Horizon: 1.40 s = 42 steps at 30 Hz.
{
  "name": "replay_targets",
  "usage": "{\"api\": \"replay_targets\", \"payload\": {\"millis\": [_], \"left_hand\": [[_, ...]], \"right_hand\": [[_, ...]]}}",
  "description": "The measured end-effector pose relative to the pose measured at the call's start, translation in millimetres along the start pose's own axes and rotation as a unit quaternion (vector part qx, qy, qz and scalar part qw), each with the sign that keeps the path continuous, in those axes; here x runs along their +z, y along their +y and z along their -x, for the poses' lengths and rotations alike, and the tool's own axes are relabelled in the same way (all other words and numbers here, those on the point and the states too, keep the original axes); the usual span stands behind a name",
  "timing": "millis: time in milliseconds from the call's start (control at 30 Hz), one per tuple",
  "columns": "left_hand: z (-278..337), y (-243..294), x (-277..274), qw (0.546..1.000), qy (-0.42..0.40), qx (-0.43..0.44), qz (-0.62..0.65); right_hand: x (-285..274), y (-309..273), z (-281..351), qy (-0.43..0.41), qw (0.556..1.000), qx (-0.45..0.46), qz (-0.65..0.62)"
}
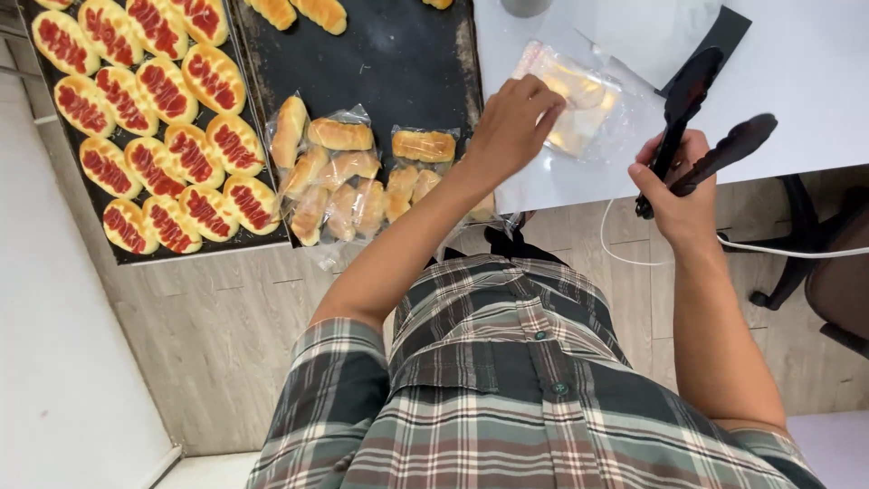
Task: Packing individual bread rolls into plastic bags using tongs from a baking tray.
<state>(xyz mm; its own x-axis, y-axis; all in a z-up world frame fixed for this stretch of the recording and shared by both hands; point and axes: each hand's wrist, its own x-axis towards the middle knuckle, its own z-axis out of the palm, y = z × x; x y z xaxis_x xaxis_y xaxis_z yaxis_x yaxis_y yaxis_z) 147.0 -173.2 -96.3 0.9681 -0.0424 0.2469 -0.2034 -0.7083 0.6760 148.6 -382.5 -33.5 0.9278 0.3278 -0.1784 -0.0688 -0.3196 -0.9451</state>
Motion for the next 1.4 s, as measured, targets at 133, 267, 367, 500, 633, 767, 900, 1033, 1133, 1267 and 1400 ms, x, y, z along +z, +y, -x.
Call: {"api": "replay_targets", "payload": {"millis": [133, 267, 367, 500, 633, 767, 900, 1033, 1133, 1267, 1400], "left_hand": [[54.9, 34.6, -75.9, 0.993, -0.083, 0.025, 0.08], [118.9, 29.9, -140.5, 0.967, -0.174, 0.0, 0.188], [160.4, 18.6, -189.5, 0.956, -0.155, -0.061, 0.241], [216.5, 3.9, -231.0, 0.955, -0.067, -0.146, 0.248], [255.8, -21.4, -233.0, 0.898, -0.025, -0.201, 0.39], [275.9, -33.3, -218.2, 0.861, -0.009, -0.276, 0.427], [278.3, -28.7, -205.8, 0.829, 0.016, -0.283, 0.481], [258.8, -16.6, -208.9, 0.857, -0.078, -0.27, 0.432], [239.7, -4.6, -204.9, 0.873, -0.176, -0.259, 0.373], [211.3, 13.9, -183.8, 0.919, -0.19, -0.196, 0.286], [175.6, 51.9, -145.4, 0.936, -0.291, -0.107, 0.169]], "right_hand": [[36.3, -25.0, 8.4, -0.067, 0.973, -0.212, 0.056], [100.7, -43.4, 35.4, -0.185, 0.968, -0.171, -0.016], [154.1, -42.1, 52.9, -0.188, 0.96, -0.185, -0.092], [210.3, -47.4, 69.5, -0.177, 0.955, -0.175, -0.163], [240.4, -50.0, 82.8, -0.17, 0.961, -0.151, -0.159], [252.8, -81.8, 101.0, -0.274, 0.954, -0.075, -0.098], [252.4, -80.9, 116.2, -0.295, 0.955, -0.021, 0.031], [232.2, -64.4, 129.3, -0.205, 0.979, 0.012, 0.011], [212.6, -80.3, 140.2, -0.157, 0.986, 0.032, 0.053], [160.2, -76.9, 161.7, -0.165, 0.983, 0.061, 0.06], [80.0, 4.7, 200.6, -0.149, 0.986, 0.068, 0.036]]}}
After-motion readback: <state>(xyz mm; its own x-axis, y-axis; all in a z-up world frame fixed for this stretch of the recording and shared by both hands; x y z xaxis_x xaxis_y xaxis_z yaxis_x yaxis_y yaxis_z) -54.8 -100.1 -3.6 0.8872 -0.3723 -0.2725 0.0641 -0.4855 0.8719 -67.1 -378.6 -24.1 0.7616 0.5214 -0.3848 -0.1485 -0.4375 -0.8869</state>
